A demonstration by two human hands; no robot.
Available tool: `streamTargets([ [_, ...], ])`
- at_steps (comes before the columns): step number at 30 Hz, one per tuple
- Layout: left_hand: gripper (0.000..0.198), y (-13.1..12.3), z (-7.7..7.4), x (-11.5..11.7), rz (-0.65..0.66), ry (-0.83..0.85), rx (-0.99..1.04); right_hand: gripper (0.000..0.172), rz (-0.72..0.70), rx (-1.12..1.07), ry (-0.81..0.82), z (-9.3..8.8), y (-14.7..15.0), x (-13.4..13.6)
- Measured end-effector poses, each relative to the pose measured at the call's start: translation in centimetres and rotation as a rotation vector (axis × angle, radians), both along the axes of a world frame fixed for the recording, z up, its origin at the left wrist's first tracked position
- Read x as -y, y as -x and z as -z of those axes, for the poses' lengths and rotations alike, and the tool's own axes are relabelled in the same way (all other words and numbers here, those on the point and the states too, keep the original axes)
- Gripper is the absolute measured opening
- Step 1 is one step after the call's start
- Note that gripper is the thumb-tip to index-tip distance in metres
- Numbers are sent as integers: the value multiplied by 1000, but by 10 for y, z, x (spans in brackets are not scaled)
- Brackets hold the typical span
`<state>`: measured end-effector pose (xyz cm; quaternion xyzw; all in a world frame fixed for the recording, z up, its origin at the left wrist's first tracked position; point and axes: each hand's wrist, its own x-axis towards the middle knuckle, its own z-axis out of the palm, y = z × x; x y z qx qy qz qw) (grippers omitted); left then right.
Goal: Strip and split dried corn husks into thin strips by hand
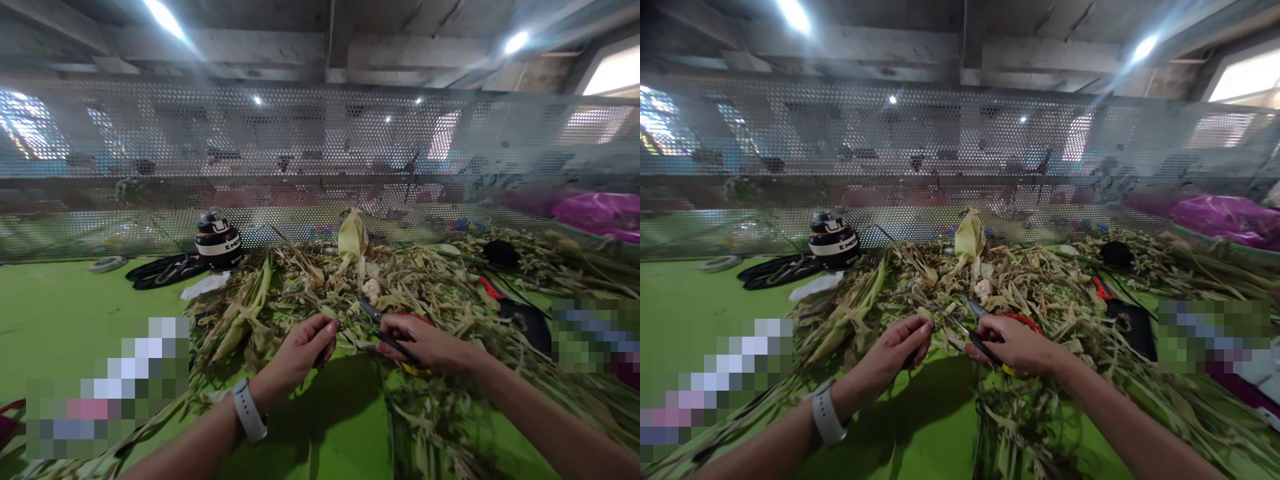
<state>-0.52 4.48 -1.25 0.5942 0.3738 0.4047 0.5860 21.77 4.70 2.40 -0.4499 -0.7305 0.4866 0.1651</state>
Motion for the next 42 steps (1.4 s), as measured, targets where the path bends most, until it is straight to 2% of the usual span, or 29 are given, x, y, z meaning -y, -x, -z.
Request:
streamTargets([
  [9,37,0,1,-2,-8,-4,-11,36,28,60,-34,2,1,-1],
  [26,38,-1,1,0,-24,57,-45,34,20,132,-121,-2,3,0],
  [42,33,0,4,0,-15,107,20,37,47,144,-174,6,2,0],
])
